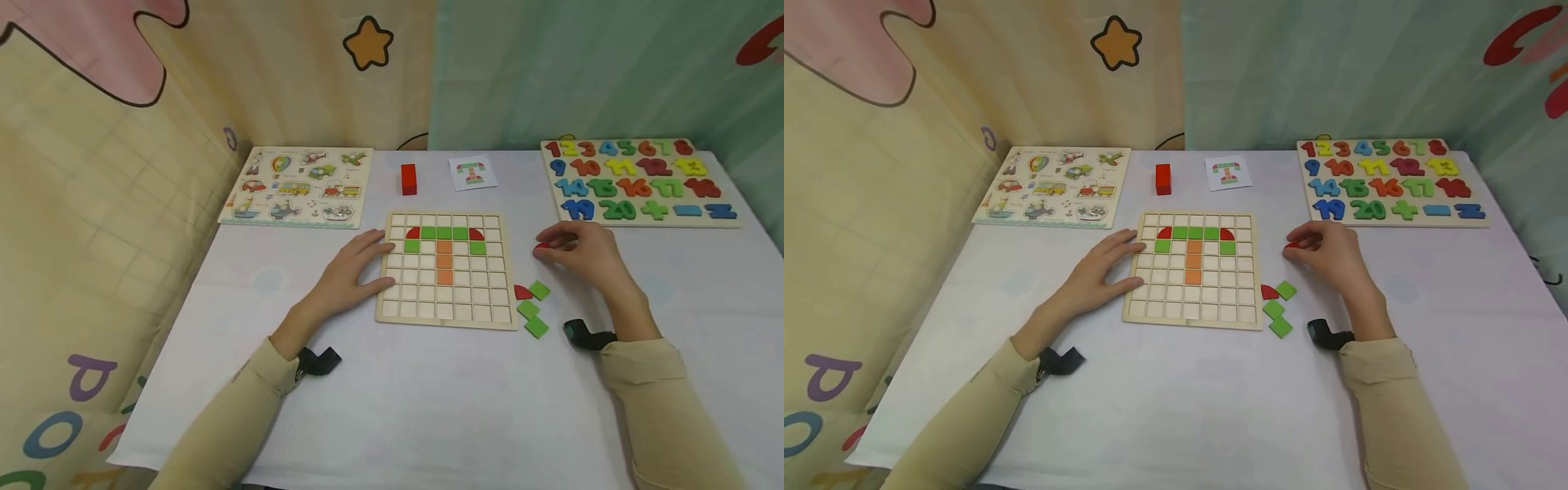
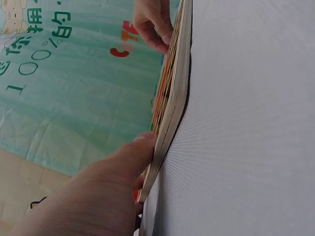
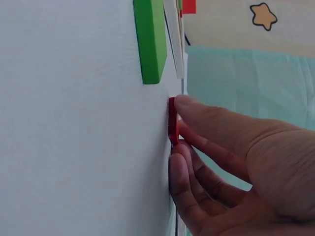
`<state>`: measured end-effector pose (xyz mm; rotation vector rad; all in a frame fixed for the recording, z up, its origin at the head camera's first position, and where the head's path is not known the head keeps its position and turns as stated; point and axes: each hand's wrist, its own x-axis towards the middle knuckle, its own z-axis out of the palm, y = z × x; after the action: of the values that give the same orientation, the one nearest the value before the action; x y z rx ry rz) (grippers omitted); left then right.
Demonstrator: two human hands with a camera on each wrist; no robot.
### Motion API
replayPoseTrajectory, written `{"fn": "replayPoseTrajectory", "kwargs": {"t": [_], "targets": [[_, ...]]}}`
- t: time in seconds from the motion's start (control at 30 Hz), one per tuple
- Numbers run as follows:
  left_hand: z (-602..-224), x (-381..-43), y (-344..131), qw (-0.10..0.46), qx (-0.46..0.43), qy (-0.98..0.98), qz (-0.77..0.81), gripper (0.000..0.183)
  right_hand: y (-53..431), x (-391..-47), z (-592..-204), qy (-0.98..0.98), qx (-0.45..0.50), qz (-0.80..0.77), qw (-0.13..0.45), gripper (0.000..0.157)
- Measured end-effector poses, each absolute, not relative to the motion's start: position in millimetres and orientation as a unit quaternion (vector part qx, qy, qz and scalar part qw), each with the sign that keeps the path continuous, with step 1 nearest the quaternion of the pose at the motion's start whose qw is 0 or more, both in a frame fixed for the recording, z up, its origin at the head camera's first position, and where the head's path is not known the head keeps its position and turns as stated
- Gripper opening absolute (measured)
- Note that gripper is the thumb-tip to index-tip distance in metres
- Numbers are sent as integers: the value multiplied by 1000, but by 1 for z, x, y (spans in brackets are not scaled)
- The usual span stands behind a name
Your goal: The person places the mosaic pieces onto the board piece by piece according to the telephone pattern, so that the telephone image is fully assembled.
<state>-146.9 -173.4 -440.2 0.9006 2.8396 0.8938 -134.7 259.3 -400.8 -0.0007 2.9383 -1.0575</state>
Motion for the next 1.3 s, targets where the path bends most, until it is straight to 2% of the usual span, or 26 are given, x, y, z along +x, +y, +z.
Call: {"fn": "replayPoseTrajectory", "kwargs": {"t": [0.23,0.6,0.73,0.97,1.13,1.3], "targets": [[-439,-147,-175,21,292,910,293,65,256,-134,-409,947,6,-322,7,29],[-443,-147,-174,27,289,913,287,65,251,-132,-402,940,-32,-336,52,26],[-441,-145,-173,31,286,914,286,65,223,-135,-385,934,-79,-343,70,20],[-440,-146,-176,25,286,915,283,65,147,-140,-366,909,-184,-361,100,12],[-441,-148,-178,23,285,915,286,65,109,-140,-372,897,-212,-375,99,9],[-441,-150,-177,23,287,913,289,66,97,-140,-387,891,-228,-379,101,6]]}}
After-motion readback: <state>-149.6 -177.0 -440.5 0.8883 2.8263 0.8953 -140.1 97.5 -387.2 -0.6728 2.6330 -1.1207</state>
